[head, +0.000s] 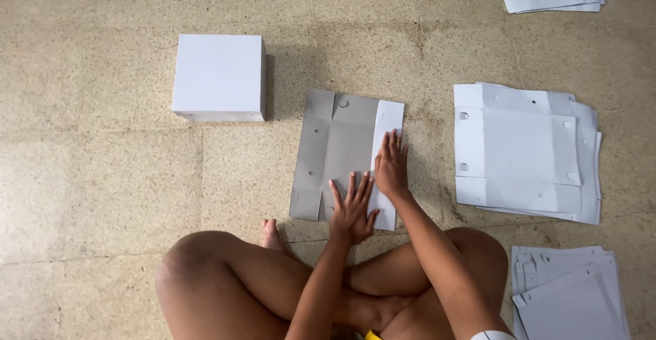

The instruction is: The person folds and assembles white cardboard boxes from flat sheets by hand while sitting on the floor.

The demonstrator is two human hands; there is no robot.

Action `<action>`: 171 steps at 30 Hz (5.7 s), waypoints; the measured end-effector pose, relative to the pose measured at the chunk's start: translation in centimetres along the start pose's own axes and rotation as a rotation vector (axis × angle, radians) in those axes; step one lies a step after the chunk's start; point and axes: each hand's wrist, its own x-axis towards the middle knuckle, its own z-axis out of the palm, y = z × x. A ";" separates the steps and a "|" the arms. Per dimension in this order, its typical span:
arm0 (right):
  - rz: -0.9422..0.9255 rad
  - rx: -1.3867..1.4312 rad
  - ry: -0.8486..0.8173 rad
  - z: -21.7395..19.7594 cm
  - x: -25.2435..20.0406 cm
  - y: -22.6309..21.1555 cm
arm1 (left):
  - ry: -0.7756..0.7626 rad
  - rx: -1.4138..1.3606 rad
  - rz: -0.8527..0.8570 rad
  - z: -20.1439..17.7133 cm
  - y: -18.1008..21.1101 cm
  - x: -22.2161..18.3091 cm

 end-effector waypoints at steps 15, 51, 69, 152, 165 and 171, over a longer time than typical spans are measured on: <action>0.001 0.003 -0.508 -6.0 -9.0 -1.6 | -0.545 -0.261 -0.074 -0.5 -2.2 3.0; -0.140 0.143 -0.145 -4.7 -6.3 -1.6 | -0.079 0.364 -0.027 2.8 -9.7 3.1; -0.148 -0.031 -0.142 -6.5 -8.2 -2.8 | 0.235 0.436 0.034 7.2 -7.6 -0.4; -0.019 0.254 -0.400 -13.4 -12.4 -2.3 | -0.309 0.238 -0.155 -3.1 -9.5 -3.4; -0.303 -0.136 -0.507 -1.0 -11.0 0.3 | -0.583 0.483 0.007 1.0 -8.0 -0.8; -0.217 -0.248 -0.510 -1.5 -10.6 -1.6 | -0.705 0.510 -0.006 1.8 -7.8 0.5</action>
